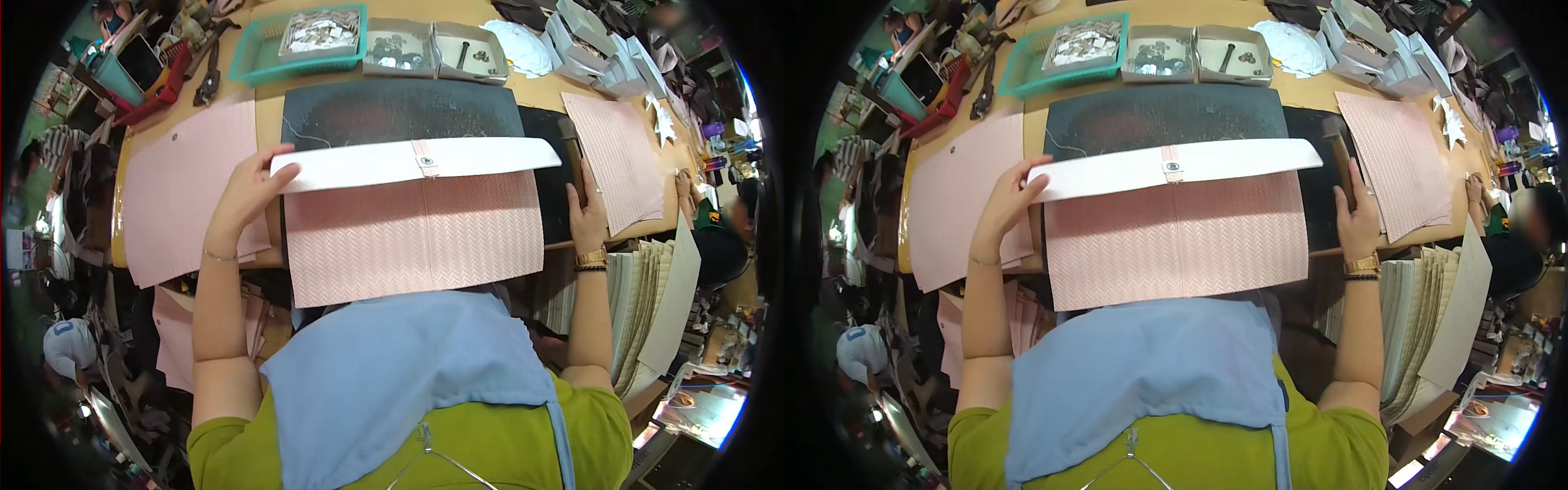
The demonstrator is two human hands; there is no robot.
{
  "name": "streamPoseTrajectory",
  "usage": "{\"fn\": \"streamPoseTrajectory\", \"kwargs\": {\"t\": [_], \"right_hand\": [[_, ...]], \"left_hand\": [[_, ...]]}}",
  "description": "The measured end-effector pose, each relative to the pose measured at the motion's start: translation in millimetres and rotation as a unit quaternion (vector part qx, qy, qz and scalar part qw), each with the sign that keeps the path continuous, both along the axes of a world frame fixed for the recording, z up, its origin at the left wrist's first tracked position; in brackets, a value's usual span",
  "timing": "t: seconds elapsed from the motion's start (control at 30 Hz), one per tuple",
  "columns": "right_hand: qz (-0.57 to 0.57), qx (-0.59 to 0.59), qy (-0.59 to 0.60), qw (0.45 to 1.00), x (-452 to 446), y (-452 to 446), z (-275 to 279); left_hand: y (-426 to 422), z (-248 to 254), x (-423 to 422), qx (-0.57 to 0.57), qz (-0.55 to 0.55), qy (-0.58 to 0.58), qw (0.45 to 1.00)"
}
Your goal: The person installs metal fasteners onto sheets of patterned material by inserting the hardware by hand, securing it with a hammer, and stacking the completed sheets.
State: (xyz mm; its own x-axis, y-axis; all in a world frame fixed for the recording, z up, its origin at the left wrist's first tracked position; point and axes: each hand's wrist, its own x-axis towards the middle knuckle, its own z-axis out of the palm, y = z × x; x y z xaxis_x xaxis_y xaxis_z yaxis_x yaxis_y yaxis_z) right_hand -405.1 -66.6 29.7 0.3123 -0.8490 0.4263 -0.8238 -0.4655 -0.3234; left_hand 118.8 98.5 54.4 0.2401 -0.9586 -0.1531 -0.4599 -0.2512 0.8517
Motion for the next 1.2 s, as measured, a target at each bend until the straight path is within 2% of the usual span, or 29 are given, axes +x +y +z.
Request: {"fn": "streamPoseTrajectory", "kwargs": {"t": [0.1,0.13,0.2,0.27,0.3,0.4,0.57,0.67,0.77,0.8,0.87,0.9,1.0,1.03,1.1,1.2], "right_hand": [[-0.021,0.103,-0.045,0.993,-38.1,-31.0,-20.8],[-0.043,0.086,-0.063,0.993,-49.4,-44.3,-28.7],[-0.090,0.032,-0.001,0.995,-63.3,-65.9,-25.0],[-0.124,-0.020,0.072,0.989,-85.0,-93.1,-39.7],[-0.145,-0.006,0.113,0.983,-105.4,-111.9,-58.1],[-0.245,0.115,0.213,0.939,-97.5,-108.8,-58.7],[-0.242,0.144,0.198,0.939,-109.5,-121.1,-69.9],[-0.221,0.121,0.179,0.951,-119.3,-124.5,-80.9],[-0.205,0.103,0.198,0.953,-132.3,-131.4,-80.6],[-0.193,0.099,0.209,0.953,-133.7,-134.1,-82.4],[-0.140,0.066,0.133,0.979,-162.1,-149.7,-106.7],[-0.150,0.057,0.157,0.975,-165.4,-156.4,-111.5],[-0.214,0.076,0.177,0.958,-157.8,-154.4,-107.3],[-0.197,0.072,0.168,0.963,-155.6,-155.4,-106.8],[-0.175,0.066,0.154,0.970,-160.1,-156.4,-104.8],[-0.198,0.135,0.105,0.965,-148.7,-149.2,-84.1]], "left_hand": [[16.7,-13.5,7.6,-0.023,0.027,0.217,0.975],[23.0,-27.0,27.2,0.043,0.025,0.218,0.975],[25.7,-34.9,17.5,0.006,0.017,0.230,0.973],[27.8,-18.7,-4.8,0.023,0.003,0.167,0.986],[30.0,-1.4,-20.9,0.028,0.003,0.198,0.980],[30.5,9.9,-34.1,0.046,-0.029,0.123,0.991],[34.7,-44.2,-15.0,0.027,0.079,0.131,0.988],[33.1,-38.0,-31.1,-0.005,0.093,0.176,0.980],[29.7,-27.0,-57.7,-0.088,0.098,0.160,0.978],[31.8,-28.6,-54.7,-0.078,0.090,0.147,0.982],[36.7,-29.3,-35.5,-0.064,0.090,0.111,0.988],[36.0,-18.5,-33.4,-0.110,0.103,0.146,0.978],[58.2,2.3,28.7,-0.075,0.213,0.092,0.970],[67.2,12.7,56.4,-0.038,0.264,-0.006,0.964],[92.8,37.3,122.9,0.041,0.345,-0.194,0.918],[136.8,49.0,221.2,-0.066,0.292,-0.304,0.905]]}}
